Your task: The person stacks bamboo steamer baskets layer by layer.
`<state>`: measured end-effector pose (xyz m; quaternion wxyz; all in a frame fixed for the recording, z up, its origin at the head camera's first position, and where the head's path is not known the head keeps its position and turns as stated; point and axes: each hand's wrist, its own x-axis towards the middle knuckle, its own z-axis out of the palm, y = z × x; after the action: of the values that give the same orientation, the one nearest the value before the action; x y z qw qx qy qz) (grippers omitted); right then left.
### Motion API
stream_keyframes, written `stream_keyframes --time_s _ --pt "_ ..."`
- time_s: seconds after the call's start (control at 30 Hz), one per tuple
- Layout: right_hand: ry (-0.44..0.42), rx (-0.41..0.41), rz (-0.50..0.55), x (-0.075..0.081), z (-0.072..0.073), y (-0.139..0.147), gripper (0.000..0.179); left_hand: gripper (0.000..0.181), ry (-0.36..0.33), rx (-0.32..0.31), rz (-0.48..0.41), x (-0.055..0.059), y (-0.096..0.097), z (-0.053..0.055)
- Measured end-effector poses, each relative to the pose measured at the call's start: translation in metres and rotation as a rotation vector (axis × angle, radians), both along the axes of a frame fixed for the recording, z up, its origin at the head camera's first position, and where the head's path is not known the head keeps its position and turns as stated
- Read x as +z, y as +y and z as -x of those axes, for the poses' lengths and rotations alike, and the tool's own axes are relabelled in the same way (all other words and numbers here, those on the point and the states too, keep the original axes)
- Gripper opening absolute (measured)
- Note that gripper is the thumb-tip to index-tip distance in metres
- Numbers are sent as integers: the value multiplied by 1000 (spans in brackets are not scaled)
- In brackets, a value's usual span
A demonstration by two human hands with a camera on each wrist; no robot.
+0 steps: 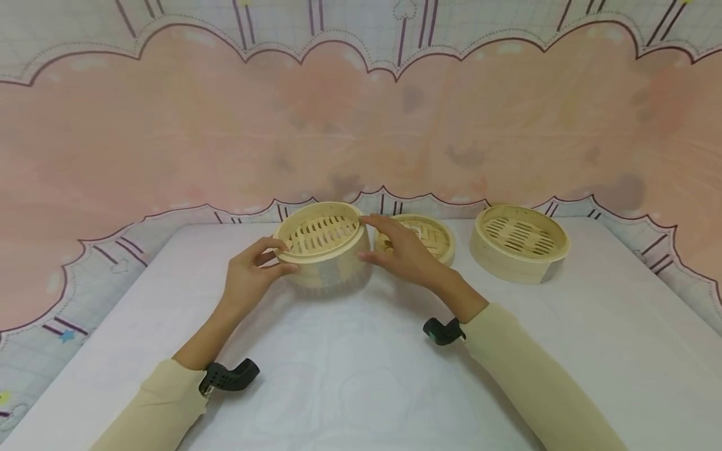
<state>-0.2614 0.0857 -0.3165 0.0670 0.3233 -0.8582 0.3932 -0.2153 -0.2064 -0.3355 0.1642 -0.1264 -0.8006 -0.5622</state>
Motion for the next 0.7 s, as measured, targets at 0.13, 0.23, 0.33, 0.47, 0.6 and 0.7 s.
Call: stream_keyframes --time_s 0.13,0.23,0.33,0.47,0.6,0.7 --pt "2 -8 -11 1 1 -2 69 34 -2 -13 10 1 -2 -3" --pt "-17 -5 -15 0 1 -2 69 36 7 -29 27 3 -2 -6" --pt "-41 8 -3 -1 0 -2 68 37 11 -37 50 3 -3 -9" --pt "-60 34 22 -4 -3 -2 65 36 -4 -48 49 3 -4 -13" --pt "-74 55 56 -5 -8 -1 62 37 -5 -62 39 1 -5 -18" --pt "-79 67 81 -5 -13 1 59 36 -5 -83 25 0 -4 -21"
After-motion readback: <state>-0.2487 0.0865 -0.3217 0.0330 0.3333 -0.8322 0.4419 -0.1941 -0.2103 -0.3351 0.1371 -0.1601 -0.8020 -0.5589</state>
